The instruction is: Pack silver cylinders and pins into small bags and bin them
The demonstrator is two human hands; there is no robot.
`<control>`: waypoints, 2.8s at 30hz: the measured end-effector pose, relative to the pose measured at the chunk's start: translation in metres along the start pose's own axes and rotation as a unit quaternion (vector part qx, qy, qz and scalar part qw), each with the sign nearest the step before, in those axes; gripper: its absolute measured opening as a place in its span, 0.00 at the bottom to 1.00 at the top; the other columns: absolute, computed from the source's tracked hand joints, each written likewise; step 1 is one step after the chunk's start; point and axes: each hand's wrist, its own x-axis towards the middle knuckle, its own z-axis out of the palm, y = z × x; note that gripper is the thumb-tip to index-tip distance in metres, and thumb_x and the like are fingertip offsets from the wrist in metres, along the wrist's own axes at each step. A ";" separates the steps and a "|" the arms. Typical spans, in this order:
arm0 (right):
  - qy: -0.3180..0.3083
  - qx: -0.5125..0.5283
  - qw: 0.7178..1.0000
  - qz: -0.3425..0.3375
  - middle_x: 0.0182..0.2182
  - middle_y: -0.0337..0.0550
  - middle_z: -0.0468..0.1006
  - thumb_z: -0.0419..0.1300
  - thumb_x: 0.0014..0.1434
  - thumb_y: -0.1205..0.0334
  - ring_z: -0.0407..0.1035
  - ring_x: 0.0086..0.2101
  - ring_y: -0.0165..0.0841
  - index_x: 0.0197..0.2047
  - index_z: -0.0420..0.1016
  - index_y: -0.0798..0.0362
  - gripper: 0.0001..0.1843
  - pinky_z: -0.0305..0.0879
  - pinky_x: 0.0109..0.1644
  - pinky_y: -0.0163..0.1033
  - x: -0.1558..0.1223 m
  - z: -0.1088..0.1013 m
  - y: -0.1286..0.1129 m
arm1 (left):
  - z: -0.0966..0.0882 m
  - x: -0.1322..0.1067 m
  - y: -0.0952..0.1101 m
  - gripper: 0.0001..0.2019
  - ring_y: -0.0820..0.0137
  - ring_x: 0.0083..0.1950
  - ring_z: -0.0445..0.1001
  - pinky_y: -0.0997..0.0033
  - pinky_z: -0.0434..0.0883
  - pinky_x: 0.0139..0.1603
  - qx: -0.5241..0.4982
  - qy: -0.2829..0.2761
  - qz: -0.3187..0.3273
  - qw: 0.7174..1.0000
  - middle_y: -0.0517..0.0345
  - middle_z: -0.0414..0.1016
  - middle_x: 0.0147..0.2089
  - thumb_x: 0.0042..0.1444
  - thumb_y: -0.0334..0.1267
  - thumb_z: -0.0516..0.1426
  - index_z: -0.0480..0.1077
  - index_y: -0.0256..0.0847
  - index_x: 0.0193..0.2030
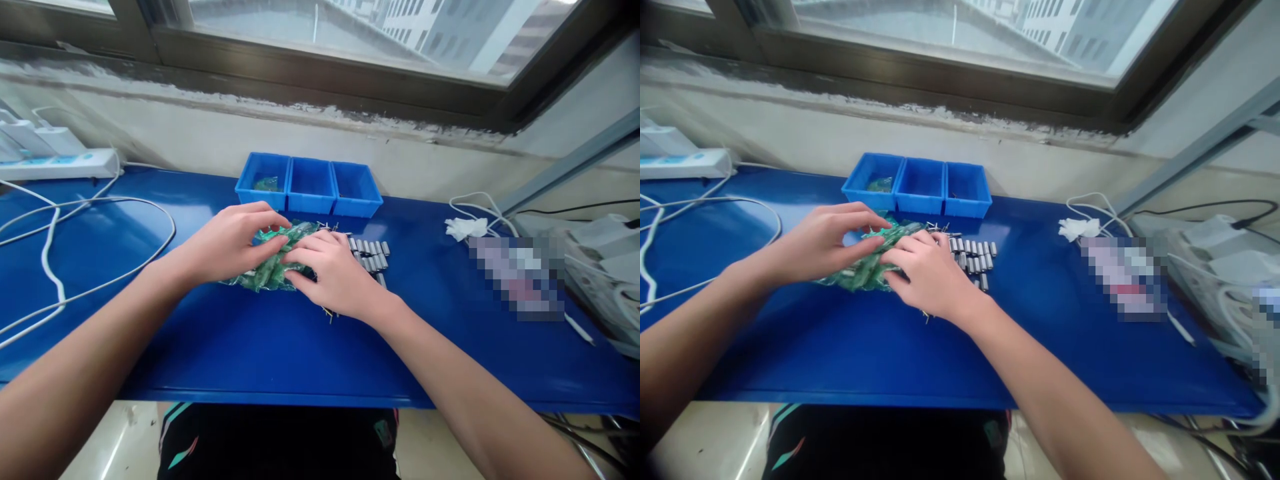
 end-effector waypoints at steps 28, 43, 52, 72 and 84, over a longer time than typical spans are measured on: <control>-0.001 0.189 0.979 0.080 0.35 0.39 0.80 0.62 0.66 0.69 0.71 0.38 0.36 0.43 0.77 0.51 0.04 0.64 0.46 0.44 0.005 -0.019 0.003 | 0.011 -0.001 0.021 0.19 0.60 0.55 0.78 0.59 0.72 0.56 -0.103 0.034 0.004 0.994 0.49 0.79 0.56 0.77 0.45 0.51 0.73 0.38 0.63; 0.269 0.380 0.865 0.187 0.33 0.38 0.81 0.75 0.58 0.58 0.76 0.33 0.32 0.43 0.83 0.49 0.11 0.74 0.35 0.39 0.006 -0.020 0.008 | 0.019 0.005 0.019 0.08 0.70 0.38 0.78 0.71 0.72 0.40 -0.225 0.056 -0.033 0.972 0.58 0.83 0.38 0.66 0.41 0.63 0.79 0.38 0.43; 0.185 0.396 0.881 0.182 0.34 0.40 0.83 0.73 0.63 0.55 0.76 0.32 0.32 0.42 0.84 0.51 0.09 0.74 0.37 0.41 0.001 -0.017 0.008 | 0.011 0.007 0.028 0.09 0.74 0.34 0.69 0.75 0.68 0.34 -0.367 0.122 -0.078 0.919 0.59 0.74 0.35 0.65 0.41 0.64 0.74 0.37 0.38; 0.183 0.398 0.878 0.192 0.32 0.39 0.79 0.71 0.64 0.54 0.70 0.31 0.31 0.42 0.81 0.51 0.10 0.67 0.34 0.40 0.001 -0.009 0.001 | 0.016 0.008 0.026 0.13 0.71 0.36 0.71 0.73 0.69 0.35 -0.372 0.062 -0.097 0.921 0.55 0.77 0.38 0.67 0.47 0.64 0.76 0.36 0.45; 0.138 0.421 0.881 0.168 0.36 0.40 0.81 0.68 0.68 0.54 0.72 0.33 0.31 0.46 0.82 0.49 0.09 0.69 0.35 0.39 0.001 -0.013 0.000 | 0.011 0.006 0.030 0.19 0.73 0.30 0.67 0.73 0.63 0.28 -0.443 0.046 -0.109 0.889 0.58 0.73 0.32 0.59 0.50 0.72 0.72 0.38 0.35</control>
